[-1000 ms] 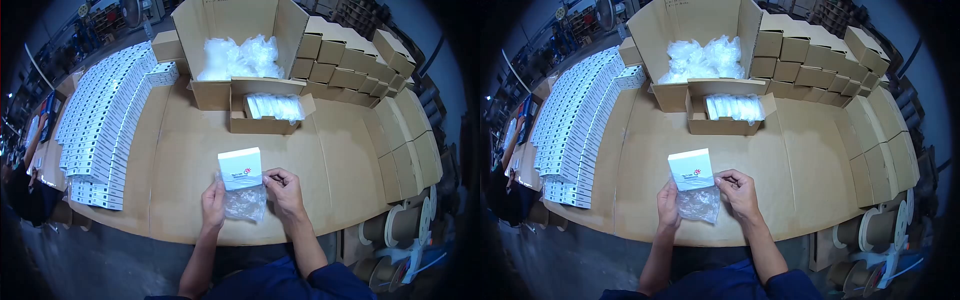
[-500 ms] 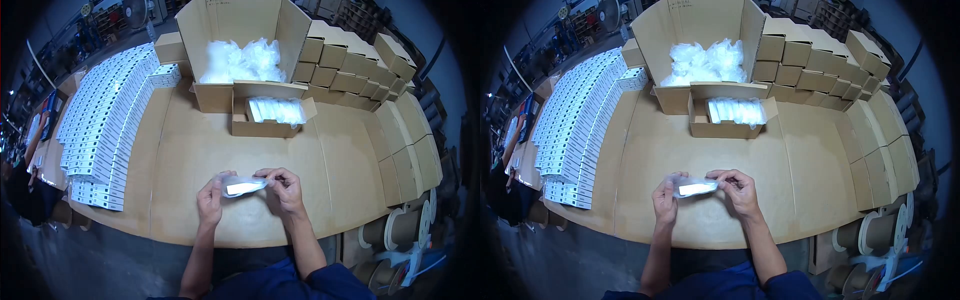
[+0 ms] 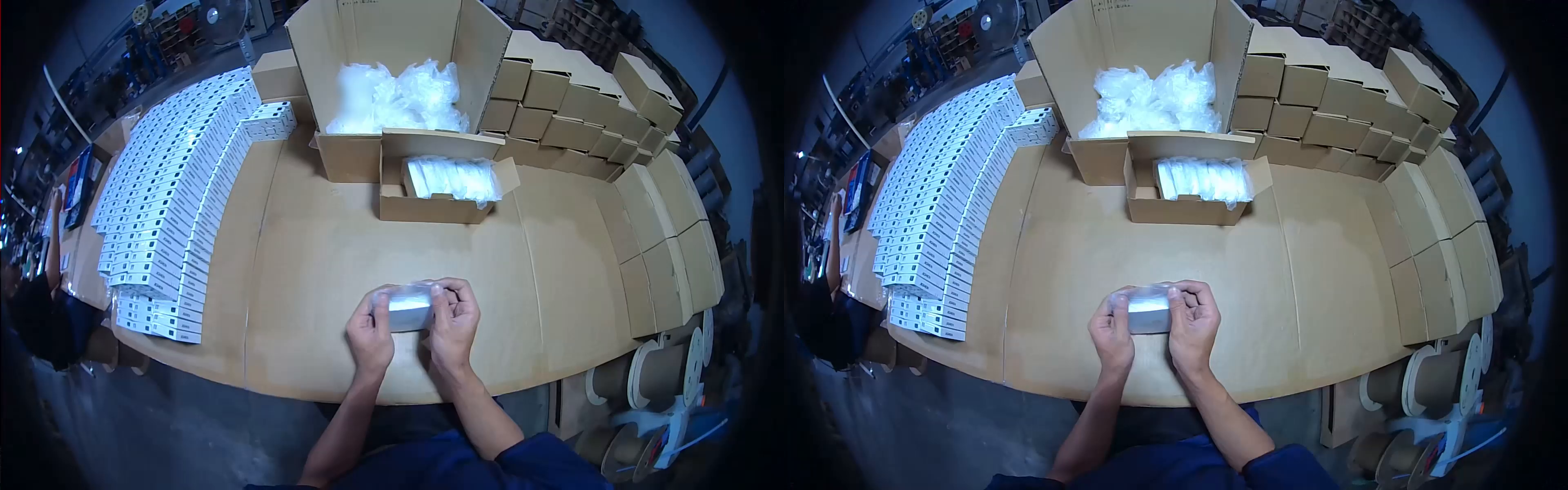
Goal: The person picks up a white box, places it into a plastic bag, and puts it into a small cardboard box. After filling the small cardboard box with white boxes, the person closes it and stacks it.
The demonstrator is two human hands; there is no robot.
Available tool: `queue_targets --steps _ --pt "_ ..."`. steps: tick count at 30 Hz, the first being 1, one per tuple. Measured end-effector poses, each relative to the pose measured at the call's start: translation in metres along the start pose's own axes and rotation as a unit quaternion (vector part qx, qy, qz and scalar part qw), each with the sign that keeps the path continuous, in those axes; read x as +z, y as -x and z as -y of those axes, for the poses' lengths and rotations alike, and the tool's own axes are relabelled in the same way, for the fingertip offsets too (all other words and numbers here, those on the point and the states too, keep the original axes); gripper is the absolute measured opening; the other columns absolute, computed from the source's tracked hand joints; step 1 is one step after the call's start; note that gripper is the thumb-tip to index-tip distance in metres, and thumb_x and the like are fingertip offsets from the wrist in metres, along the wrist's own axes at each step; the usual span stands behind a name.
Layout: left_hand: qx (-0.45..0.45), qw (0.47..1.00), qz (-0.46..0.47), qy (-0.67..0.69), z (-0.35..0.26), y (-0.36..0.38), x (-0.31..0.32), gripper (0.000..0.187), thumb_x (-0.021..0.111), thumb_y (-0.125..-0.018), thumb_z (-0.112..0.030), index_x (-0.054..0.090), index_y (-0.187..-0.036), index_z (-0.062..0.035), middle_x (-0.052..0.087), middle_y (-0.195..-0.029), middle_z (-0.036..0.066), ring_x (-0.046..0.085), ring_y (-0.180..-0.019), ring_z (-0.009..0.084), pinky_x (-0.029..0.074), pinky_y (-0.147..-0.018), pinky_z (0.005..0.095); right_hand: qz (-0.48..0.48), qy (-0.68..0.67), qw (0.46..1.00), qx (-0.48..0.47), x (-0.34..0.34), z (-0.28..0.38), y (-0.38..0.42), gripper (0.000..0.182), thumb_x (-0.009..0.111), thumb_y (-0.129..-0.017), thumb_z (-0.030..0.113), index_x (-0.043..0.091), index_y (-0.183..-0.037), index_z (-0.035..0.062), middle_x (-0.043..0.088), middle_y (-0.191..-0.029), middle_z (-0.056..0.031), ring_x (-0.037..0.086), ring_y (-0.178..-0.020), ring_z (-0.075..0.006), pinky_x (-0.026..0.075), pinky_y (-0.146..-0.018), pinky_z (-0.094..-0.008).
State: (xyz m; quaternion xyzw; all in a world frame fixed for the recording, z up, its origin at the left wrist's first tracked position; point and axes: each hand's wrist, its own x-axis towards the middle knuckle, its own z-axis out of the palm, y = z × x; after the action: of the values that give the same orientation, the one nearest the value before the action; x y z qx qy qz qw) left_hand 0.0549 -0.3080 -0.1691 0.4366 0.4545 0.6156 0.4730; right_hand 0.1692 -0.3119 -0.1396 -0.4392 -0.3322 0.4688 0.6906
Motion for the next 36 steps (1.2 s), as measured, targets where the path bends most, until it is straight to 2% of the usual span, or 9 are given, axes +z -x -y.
queue_targets --steps 5,6,10,15,19,26,30,33,36 --pt "-0.029 0.999 -0.043 0.009 -0.014 -0.008 -0.001 0.028 0.055 -0.109 -0.019 0.07 -0.109 0.005 0.072 -0.1 0.007 0.065 -0.092 0.0115 0.052 -0.085 0.0274 0.11 -0.02 0.994 -0.006 0.004 0.014 -0.001 0.05 0.071 -0.096 0.001 0.046 -0.139 -0.0005 0.069 -0.122 -0.0184 0.065 -0.113 -0.0194 0.052 -0.099 -0.0316" --pt "-0.005 1.0 -0.025 0.011 -0.019 -0.011 -0.001 0.029 0.056 -0.109 -0.019 0.071 -0.107 0.0049 0.072 -0.099 0.009 0.066 -0.091 0.0124 0.052 -0.086 0.0271 0.165 -0.006 0.983 0.076 -0.007 0.016 -0.004 0.058 0.076 -0.09 -0.002 0.048 -0.142 0.0004 0.067 -0.125 -0.0146 0.063 -0.115 -0.0187 0.05 -0.102 -0.032" --pt "-0.005 0.999 0.006 0.049 -0.02 -0.018 -0.004 0.031 0.054 -0.109 -0.02 0.065 -0.122 0.0057 0.072 -0.108 0.011 0.066 -0.1 0.0151 0.052 -0.092 0.0291 0.176 0.076 0.974 0.118 -0.018 0.006 -0.003 0.038 0.073 -0.092 -0.004 0.061 -0.128 -0.0012 0.065 -0.12 -0.0064 0.062 -0.111 -0.0145 0.05 -0.098 -0.0292" --pt "0.027 0.998 0.046 0.023 -0.015 -0.016 -0.006 0.042 0.051 -0.111 -0.027 0.05 -0.14 0.0032 0.064 -0.124 0.012 0.065 -0.108 0.0182 0.051 -0.096 0.0297 0.153 0.055 0.986 0.024 -0.018 0.006 0.001 0.034 0.072 -0.091 -0.008 0.063 -0.124 -0.001 0.066 -0.118 -0.007 0.062 -0.107 -0.0142 0.051 -0.095 -0.0276" --pt "-0.13 0.972 0.112 0.159 -0.017 -0.004 -0.013 0.032 0.045 -0.113 -0.025 0.056 -0.129 0.0002 0.061 -0.126 0.012 0.066 -0.11 0.0189 0.058 -0.095 0.0364 0.188 0.038 0.981 0.028 -0.031 0.003 -0.007 0.026 0.071 -0.093 -0.006 0.067 -0.118 -0.0015 0.07 -0.119 -0.0105 0.064 -0.108 -0.0159 0.052 -0.096 -0.0293" --pt "-0.149 0.98 0.065 0.119 -0.014 -0.006 -0.008 0.029 0.05 -0.111 -0.024 0.063 -0.117 0.0012 0.068 -0.112 0.012 0.071 -0.102 0.0213 0.062 -0.09 0.0399 0.099 0.062 0.983 0.145 -0.026 0.012 -0.009 0.026 0.068 -0.102 0.016 0.072 -0.116 -0.0051 0.069 -0.129 -0.0187 0.065 -0.114 -0.0218 0.05 -0.1 -0.0333" --pt "-0.165 0.976 0.02 0.14 -0.011 -0.012 -0.005 0.029 0.051 -0.111 -0.024 0.064 -0.117 0.0015 0.07 -0.108 0.013 0.073 -0.098 0.0219 0.064 -0.085 0.0387 0.079 -0.067 0.994 -0.024 -0.013 0.023 -0.007 0.019 0.07 -0.098 0.011 0.076 -0.11 -0.0016 0.056 -0.147 -0.0209 0.057 -0.132 -0.0291 0.042 -0.113 -0.0394" --pt "-0.167 0.977 0.013 0.134 -0.016 -0.016 -0.006 0.03 0.052 -0.11 -0.025 0.064 -0.116 0.0018 0.07 -0.109 0.014 0.073 -0.098 0.0218 0.064 -0.085 0.0394 0.229 0.111 0.961 -0.111 -0.035 0.024 -0.013 0.022 0.075 -0.09 0.005 0.078 -0.112 0.0039 0.056 -0.147 -0.0222 0.057 -0.132 -0.0311 0.042 -0.113 -0.0421" --pt "-0.166 0.977 0.04 0.131 -0.011 -0.015 -0.009 0.03 0.051 -0.11 -0.025 0.062 -0.12 0.0012 0.07 -0.109 0.014 0.073 -0.097 0.0214 0.065 -0.085 0.0397 0.269 0.259 0.924 -0.085 -0.035 0.034 -0.018 0.031 0.079 -0.082 0.0 0.08 -0.112 0.0077 0.071 -0.12 -0.0183 0.068 -0.107 -0.0263 0.053 -0.092 -0.0349"
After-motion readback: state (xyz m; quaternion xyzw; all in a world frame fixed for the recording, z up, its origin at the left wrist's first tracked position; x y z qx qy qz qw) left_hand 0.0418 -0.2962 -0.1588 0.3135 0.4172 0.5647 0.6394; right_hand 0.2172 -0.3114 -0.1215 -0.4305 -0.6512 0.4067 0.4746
